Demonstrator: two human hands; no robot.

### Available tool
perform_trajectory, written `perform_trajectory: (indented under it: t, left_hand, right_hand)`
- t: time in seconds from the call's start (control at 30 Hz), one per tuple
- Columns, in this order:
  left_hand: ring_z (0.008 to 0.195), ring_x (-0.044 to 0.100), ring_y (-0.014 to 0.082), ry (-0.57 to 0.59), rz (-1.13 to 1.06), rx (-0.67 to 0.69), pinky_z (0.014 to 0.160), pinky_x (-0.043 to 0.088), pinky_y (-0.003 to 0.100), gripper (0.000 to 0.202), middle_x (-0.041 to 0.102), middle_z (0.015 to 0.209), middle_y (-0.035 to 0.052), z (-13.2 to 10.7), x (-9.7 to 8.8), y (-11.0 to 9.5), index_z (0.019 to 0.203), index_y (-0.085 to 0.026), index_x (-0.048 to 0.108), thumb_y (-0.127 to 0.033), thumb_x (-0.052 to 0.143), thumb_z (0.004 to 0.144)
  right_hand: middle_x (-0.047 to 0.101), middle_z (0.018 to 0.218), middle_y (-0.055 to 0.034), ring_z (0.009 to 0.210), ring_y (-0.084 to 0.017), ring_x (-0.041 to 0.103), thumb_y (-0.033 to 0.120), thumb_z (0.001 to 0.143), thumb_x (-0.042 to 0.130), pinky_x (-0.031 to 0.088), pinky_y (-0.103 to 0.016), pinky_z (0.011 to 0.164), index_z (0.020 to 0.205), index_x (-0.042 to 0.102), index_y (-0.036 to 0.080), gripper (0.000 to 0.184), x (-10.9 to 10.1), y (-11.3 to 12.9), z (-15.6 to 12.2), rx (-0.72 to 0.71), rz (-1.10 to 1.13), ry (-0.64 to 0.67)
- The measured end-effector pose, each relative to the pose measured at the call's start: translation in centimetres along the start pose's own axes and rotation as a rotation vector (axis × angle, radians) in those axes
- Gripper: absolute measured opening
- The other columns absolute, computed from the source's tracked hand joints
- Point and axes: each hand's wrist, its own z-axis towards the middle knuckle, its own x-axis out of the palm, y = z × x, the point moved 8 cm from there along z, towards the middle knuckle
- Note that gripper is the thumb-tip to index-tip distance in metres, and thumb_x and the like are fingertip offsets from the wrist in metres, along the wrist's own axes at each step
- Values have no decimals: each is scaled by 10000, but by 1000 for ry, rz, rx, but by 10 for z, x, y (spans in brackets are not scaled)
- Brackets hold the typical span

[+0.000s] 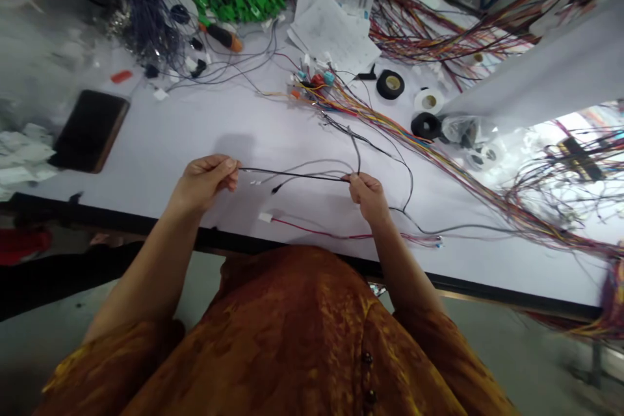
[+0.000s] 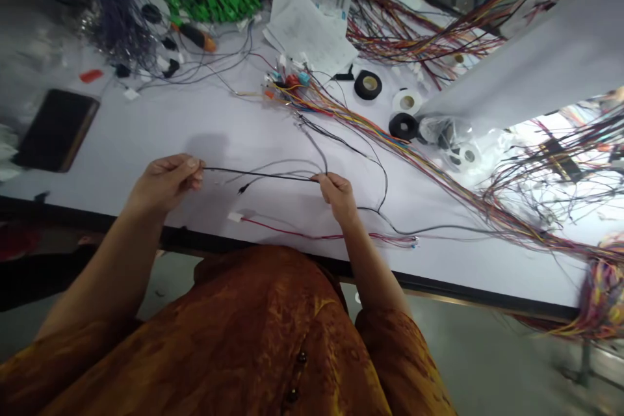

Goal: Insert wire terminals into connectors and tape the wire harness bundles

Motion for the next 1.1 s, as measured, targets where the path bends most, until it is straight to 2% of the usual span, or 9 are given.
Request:
perform_trajectory:
  t: [0.07, 0.17, 0.27, 0.37, 0.53, 0.73, 0.93, 1.0, 1.1]
  left_hand:
    - [442, 541, 75, -26, -22, -2, 416, 461, 185, 166, 631, 558, 1, -10, 3, 0, 673, -150, 721, -274, 820, 624]
    - [458, 569, 79, -63, -17, 60, 439, 499, 183, 126, 654, 572, 2, -24, 6, -9, 666, -154, 727, -246, 810, 642]
    - [482, 598, 88, -67, 27, 105, 475, 529, 187, 99, 675, 591, 7, -34, 8, -14, 689, -156, 741, -235, 796, 666]
    - [506, 619, 96, -70, 21, 88, 498, 542, 185, 113, 685, 598, 14, -38, 8, -12, 708, -154, 744, -234, 805, 656]
    - [453, 583, 66, -157, -105, 74, 447, 502, 139, 136, 661, 568, 5, -33, 1, -17, 677, -139, 705, -227, 808, 662]
    - [454, 571, 50, -143, -210, 150, 433, 483, 123, 87, 655, 577, 3, -8, 7, -39, 752, -108, 700, -136, 682, 832]
    - [463, 557, 41, -172, -216, 177, 425, 472, 128, 174, 658, 577, -13, 11, 11, -45, 732, -127, 676, -112, 625, 897]
    - [460, 557, 43, -174, -232, 167, 419, 467, 130, 183, 656, 574, -13, 11, 12, -44, 711, -131, 658, -114, 637, 892]
    - [451, 555, 45, -183, -235, 179, 413, 463, 130, 177, 655, 573, -9, 6, 12, -47, 703, -127, 652, -106, 643, 879]
  right_hand:
    - [330, 546, 79, 439, -63, 208, 598, 826, 592, 154, -243, 427, 813, 607, 208, 391, -5, -5, 6, 27, 125, -59]
    - [447, 624, 61, 420, -51, 279, 602, 784, 620, 186, -234, 407, 809, 532, 223, 390, -7, -9, 13, 73, 198, -84]
    - [498, 667, 53, 418, -42, 311, 572, 739, 648, 188, -227, 405, 821, 523, 220, 383, -6, -11, 16, 131, 245, -48]
    - [504, 665, 55, 427, -42, 314, 526, 706, 672, 193, -229, 418, 884, 571, 207, 379, -3, -15, 14, 181, 251, 33]
    - [430, 621, 80, 494, -61, 316, 372, 717, 692, 224, -224, 470, 1010, 638, 205, 342, 3, -13, 7, 121, 43, 156]
    - [538, 725, 37, 648, -92, 442, 300, 754, 642, 348, -229, 612, 911, 672, 180, 200, 17, 2, -1, -65, -264, 208]
    - [476, 655, 40, 613, -100, 399, 350, 802, 627, 338, -238, 602, 896, 684, 182, 201, 19, 4, -5, -128, -391, 187]
    - [446, 649, 45, 607, -100, 384, 373, 798, 649, 333, -238, 597, 945, 691, 183, 243, 18, 5, -6, -130, -388, 205]
    - [489, 699, 29, 627, -104, 407, 369, 806, 636, 344, -241, 603, 1012, 694, 184, 283, 15, 6, -6, -136, -379, 218]
